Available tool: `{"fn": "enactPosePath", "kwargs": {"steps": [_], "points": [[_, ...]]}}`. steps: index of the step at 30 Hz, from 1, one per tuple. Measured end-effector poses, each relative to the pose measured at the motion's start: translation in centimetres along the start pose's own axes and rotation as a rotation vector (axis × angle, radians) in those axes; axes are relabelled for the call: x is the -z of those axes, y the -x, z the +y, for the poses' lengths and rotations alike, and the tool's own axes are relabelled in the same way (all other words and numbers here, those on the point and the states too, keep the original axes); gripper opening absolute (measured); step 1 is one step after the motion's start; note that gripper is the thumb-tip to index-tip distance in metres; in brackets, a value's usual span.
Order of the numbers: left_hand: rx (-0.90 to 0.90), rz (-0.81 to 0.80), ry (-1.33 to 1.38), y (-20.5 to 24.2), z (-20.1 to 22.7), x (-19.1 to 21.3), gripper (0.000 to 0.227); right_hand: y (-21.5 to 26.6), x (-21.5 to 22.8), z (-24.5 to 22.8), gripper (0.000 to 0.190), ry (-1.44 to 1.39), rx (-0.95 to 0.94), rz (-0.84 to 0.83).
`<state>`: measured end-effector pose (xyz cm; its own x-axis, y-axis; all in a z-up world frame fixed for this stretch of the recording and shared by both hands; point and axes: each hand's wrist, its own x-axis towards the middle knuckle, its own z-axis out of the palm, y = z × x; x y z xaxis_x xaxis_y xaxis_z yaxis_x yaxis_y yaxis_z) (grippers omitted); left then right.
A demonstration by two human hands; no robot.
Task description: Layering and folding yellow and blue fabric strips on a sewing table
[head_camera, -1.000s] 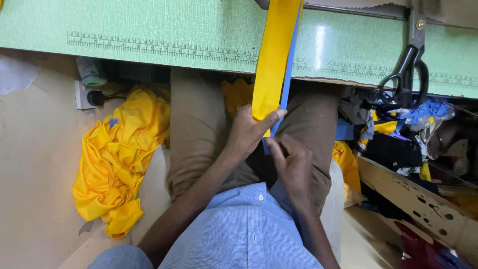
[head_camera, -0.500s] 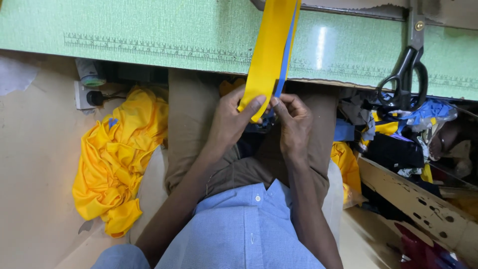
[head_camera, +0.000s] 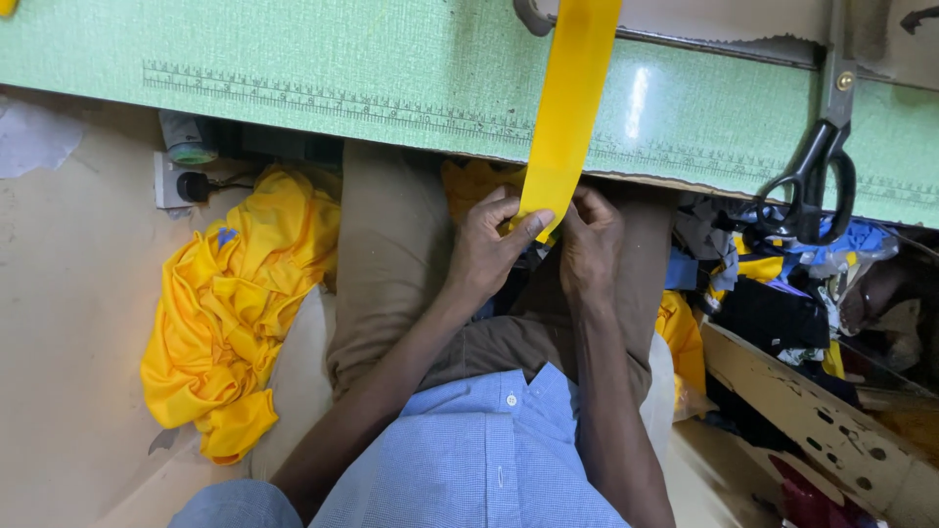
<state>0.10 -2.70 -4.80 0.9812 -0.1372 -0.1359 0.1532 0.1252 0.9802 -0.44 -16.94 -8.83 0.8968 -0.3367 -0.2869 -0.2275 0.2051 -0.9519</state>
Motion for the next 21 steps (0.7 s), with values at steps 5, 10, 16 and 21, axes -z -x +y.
{"fn": "enactPosePath", "kwargs": {"steps": [5, 10, 16, 21], "points": [[-0.055, 0.029, -0.128, -0.4, 1.1, 0.0, 0.037, 3.5, -1.2, -4.5, 0.014, 0.091, 0.024, -0.019], [-0.032, 0.029, -0.137, -0.2, 0.6, 0.5, 0.043, 5.3, -0.5, -4.6, 0.018, 0.172, 0.1, -0.052], [-0.149, 0.049, -0.362, 0.4, 1.4, 0.8, 0.031, 5.9, -0.8, -4.7, 0.017, 0.247, 0.201, -0.058], [-0.558, 0.109, -0.732, -2.6, 5.9, 0.8, 0.03, 5.6, -1.0, -4.7, 0.015, 0.296, 0.261, -0.058]]}}
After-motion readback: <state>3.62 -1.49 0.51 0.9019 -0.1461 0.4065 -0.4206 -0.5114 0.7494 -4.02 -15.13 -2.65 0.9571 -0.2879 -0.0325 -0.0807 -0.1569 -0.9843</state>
